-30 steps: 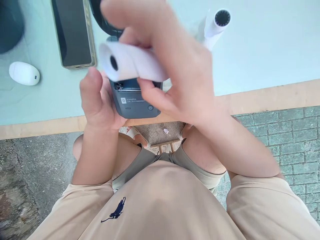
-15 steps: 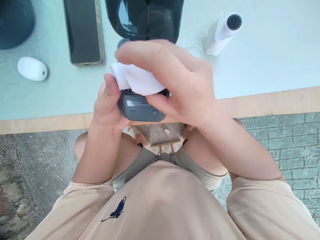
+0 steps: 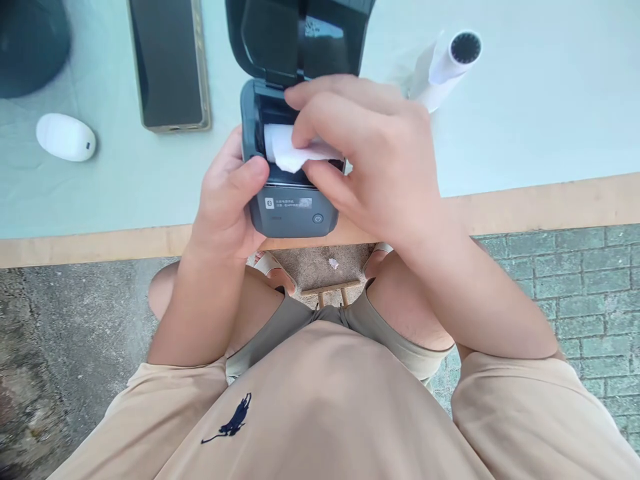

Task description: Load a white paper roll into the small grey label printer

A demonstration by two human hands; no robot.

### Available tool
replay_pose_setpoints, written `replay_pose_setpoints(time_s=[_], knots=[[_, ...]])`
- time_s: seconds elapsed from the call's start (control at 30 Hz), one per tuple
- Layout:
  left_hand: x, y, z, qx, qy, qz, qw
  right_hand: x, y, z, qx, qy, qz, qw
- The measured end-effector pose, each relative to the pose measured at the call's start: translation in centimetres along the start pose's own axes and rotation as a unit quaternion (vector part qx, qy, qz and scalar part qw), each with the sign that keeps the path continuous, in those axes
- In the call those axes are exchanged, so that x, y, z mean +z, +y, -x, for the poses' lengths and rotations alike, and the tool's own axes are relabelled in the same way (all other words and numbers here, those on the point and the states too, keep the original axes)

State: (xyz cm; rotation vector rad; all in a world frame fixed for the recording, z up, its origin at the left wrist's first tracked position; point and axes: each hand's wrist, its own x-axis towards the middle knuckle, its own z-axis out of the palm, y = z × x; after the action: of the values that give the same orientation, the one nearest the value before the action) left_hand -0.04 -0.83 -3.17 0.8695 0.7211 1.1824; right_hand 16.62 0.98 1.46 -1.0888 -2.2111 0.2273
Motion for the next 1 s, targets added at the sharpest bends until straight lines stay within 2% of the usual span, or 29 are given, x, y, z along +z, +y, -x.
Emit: replay_pose_setpoints(time_s=[0.17, 0.33, 0.4, 0.5, 0.57, 0.63, 0.73, 0.83, 0.93, 1.0], knots=[[-0.4, -0.3, -0.3, -0.008, -0.011, 0.056, 0.998, 0.2, -0.2, 0.5, -0.065, 0.059, 0.017, 0.996], [-1.1, -0.7, -0.5, -0.005, -0.010, 0.033, 0.999, 0.9, -0.5, 0.9, -0.103, 0.003, 0.005, 0.995], [-1.1, -0.7, -0.5, -0.003, -0.001, 0.022, 1.000, 0.8, -0.4, 0.9, -0.103, 0.017, -0.026, 0.994], [-1.0, -0.7, -0.5, -0.001, 0.015, 0.014, 1.000, 0.5, 0.0, 0.7, -0.050, 0.042, -0.035, 0.997], [-1.0, -0.8, -0.5, 0.000, 0.013, 0.018, 1.000, 0.4, 0.2, 0.7, -0.015, 0.020, -0.025, 0.999], [-1.2, -1.0, -0.6, 0.008, 0.006, 0.020, 1.000, 0.4, 0.3, 0.7, -0.014, -0.002, -0.034, 0.999], [-1.6, -1.2, -0.5, 0.025, -0.014, 0.012, 1.000, 0.5, 0.4, 0.8, 0.020, 0.051, -0.057, 0.997], [-1.5, -0.9, -0.4, 0.035, -0.059, -0.005, 0.998, 0.4, 0.2, 0.6, 0.103, 0.093, -0.133, 0.981], [-1.0, -0.1, -0.1, 0.015, -0.049, -0.032, 0.998, 0.2, -0.3, 0.0, 0.138, 0.077, -0.233, 0.960], [-0.7, 0.3, 0.1, 0.008, -0.039, -0.042, 0.998, 0.2, -0.6, -0.2, 0.145, 0.098, -0.241, 0.955]])
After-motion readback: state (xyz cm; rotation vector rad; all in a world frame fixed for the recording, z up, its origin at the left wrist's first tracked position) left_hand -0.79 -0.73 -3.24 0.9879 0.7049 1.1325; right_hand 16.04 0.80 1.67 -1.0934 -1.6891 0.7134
